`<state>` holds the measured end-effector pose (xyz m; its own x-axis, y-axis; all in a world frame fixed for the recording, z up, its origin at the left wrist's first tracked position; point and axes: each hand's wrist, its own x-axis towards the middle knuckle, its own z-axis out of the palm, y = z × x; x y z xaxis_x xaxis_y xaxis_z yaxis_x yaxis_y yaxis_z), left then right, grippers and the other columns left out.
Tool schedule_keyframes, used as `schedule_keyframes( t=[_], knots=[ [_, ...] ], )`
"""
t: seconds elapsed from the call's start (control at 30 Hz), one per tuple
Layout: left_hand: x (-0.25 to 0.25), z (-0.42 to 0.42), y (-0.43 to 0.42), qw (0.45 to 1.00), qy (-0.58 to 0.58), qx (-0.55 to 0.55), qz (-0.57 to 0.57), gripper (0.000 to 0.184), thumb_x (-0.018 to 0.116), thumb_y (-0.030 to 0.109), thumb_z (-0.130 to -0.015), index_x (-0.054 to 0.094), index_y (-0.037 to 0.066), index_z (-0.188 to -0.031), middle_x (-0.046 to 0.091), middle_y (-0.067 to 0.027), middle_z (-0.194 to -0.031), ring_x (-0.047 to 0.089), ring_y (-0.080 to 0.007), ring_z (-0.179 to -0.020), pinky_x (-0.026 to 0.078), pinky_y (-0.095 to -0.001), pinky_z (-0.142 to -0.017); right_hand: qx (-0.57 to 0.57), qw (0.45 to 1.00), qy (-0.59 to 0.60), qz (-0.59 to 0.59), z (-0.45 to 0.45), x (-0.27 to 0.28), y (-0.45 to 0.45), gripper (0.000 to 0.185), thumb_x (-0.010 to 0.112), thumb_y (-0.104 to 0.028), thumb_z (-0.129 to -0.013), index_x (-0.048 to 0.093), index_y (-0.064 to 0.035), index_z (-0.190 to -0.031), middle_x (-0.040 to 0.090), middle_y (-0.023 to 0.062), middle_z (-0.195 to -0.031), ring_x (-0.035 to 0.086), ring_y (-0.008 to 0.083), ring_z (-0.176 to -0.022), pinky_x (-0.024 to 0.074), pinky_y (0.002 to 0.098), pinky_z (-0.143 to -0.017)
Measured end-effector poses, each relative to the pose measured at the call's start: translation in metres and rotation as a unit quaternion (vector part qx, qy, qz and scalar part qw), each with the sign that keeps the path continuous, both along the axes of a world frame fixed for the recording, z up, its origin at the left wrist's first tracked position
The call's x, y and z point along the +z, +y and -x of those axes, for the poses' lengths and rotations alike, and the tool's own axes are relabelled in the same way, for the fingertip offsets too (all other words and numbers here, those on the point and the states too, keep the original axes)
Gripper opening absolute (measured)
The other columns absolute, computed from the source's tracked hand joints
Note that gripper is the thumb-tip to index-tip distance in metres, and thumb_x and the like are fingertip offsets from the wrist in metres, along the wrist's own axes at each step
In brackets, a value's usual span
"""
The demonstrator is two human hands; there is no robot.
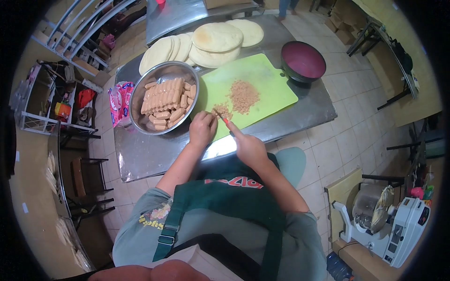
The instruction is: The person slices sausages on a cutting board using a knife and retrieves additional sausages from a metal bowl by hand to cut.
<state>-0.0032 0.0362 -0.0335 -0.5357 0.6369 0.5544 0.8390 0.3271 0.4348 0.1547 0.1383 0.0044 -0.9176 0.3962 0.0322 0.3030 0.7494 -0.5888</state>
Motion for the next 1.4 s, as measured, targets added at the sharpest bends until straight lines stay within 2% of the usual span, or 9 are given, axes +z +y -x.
schedule_keyframes(
  t=[0.27,0.43,0.77,0.9,1.0,1.1,1.23,1.3,1.4],
  knots=[
    [0.004,-0.003,-0.002,1.0,-0.012,-0.005,0.001,0.008,0.066,0.009,-0.075,0.065,0.002,-0.08,0.058,-0.0101,-0.076,0.059,-0.0285,-0.07,0.048,-0.0375,-0.061,0.022,0.997,-0.052,-0.051,0.014,0.003,0.001,0.056,0.05,-0.013,-0.085,0.036,-0.0233,-0.139,0.058,0.0164,-0.059,0.059,0.0347,-0.054,0.0466,0.0456,-0.054],
    [0.004,-0.005,-0.006,1.0,-0.026,-0.006,0.003,0.016,0.067,0.011,-0.075,0.066,0.002,-0.088,0.062,-0.0108,-0.081,0.061,-0.0289,-0.074,0.05,-0.037,-0.063,0.026,0.998,-0.037,-0.05,0.016,-0.004,0.001,0.059,0.049,-0.01,-0.083,0.036,-0.0239,-0.139,0.057,0.0161,-0.057,0.059,0.0343,-0.053,0.0468,0.0449,-0.053],
    [0.001,-0.003,-0.002,0.999,-0.027,0.021,0.003,0.011,0.069,0.014,-0.076,0.068,0.004,-0.079,0.063,-0.0097,-0.076,0.061,-0.0281,-0.07,0.05,-0.0369,-0.062,0.031,0.992,-0.065,-0.099,0.018,-0.006,-0.001,0.07,0.051,-0.005,-0.074,0.037,-0.0254,-0.139,0.056,0.0133,-0.057,0.058,0.0315,-0.051,0.0478,0.0424,-0.051],
    [0.0,-0.002,-0.004,0.999,-0.031,0.022,0.008,0.011,0.069,0.014,-0.076,0.068,0.003,-0.079,0.063,-0.0097,-0.076,0.061,-0.0275,-0.071,0.05,-0.0361,-0.063,0.017,0.99,-0.086,-0.107,-0.002,-0.002,-0.007,0.068,0.051,-0.004,-0.075,0.038,-0.0258,-0.138,0.056,0.0135,-0.058,0.058,0.0313,-0.052,0.0476,0.0425,-0.051],
    [-0.001,-0.002,-0.004,0.999,-0.045,0.024,-0.002,0.011,0.069,0.014,-0.075,0.068,0.003,-0.078,0.064,-0.0098,-0.077,0.062,-0.0274,-0.071,0.05,-0.0359,-0.064,0.009,0.992,-0.055,-0.114,-0.024,-0.001,-0.009,0.065,0.05,-0.004,-0.077,0.039,-0.0252,-0.137,0.057,0.0143,-0.061,0.059,0.0319,-0.054,0.0469,0.0434,-0.051],
    [-0.002,-0.001,-0.005,0.998,-0.055,0.022,-0.008,0.01,0.069,0.013,-0.075,0.068,0.003,-0.077,0.065,-0.0098,-0.078,0.062,-0.0273,-0.072,0.05,-0.0358,-0.065,0.001,0.999,-0.024,-0.046,-0.034,0.008,-0.006,0.054,0.052,-0.008,-0.083,0.043,-0.0213,-0.134,0.059,0.0167,-0.067,0.059,0.0355,-0.061,0.0463,0.0458,-0.056],
    [-0.003,-0.001,-0.007,0.998,-0.053,0.013,-0.018,0.008,0.069,0.012,-0.075,0.068,0.003,-0.077,0.065,-0.0099,-0.079,0.062,-0.0273,-0.073,0.05,-0.0356,-0.066,0.006,1.0,-0.027,-0.014,-0.03,0.011,0.005,0.054,0.052,-0.008,-0.083,0.043,-0.021,-0.135,0.06,0.0178,-0.07,0.06,0.0358,-0.064,0.047,0.0456,-0.058],
    [-0.004,-0.001,-0.007,0.999,-0.049,0.012,-0.017,0.009,0.069,0.012,-0.075,0.068,0.003,-0.077,0.065,-0.0099,-0.079,0.063,-0.0273,-0.073,0.05,-0.0355,-0.066,-0.001,0.996,0.077,-0.043,-0.021,0.0,0.004,0.051,0.05,-0.012,-0.085,0.044,-0.0231,-0.134,0.058,0.0148,-0.061,0.058,0.0346,-0.056,0.0461,0.0448,-0.053],
    [-0.004,-0.002,-0.008,0.999,-0.046,0.013,-0.014,0.009,0.068,0.012,-0.076,0.068,0.003,-0.077,0.066,-0.0099,-0.08,0.063,-0.0272,-0.074,0.051,-0.0354,-0.066,0.008,0.998,0.0,-0.06,-0.006,0.005,0.0,0.053,0.051,-0.013,-0.085,0.041,-0.0248,-0.136,0.058,0.0152,-0.061,0.059,0.0348,-0.057,0.0467,0.0446,-0.055]
  ],
)
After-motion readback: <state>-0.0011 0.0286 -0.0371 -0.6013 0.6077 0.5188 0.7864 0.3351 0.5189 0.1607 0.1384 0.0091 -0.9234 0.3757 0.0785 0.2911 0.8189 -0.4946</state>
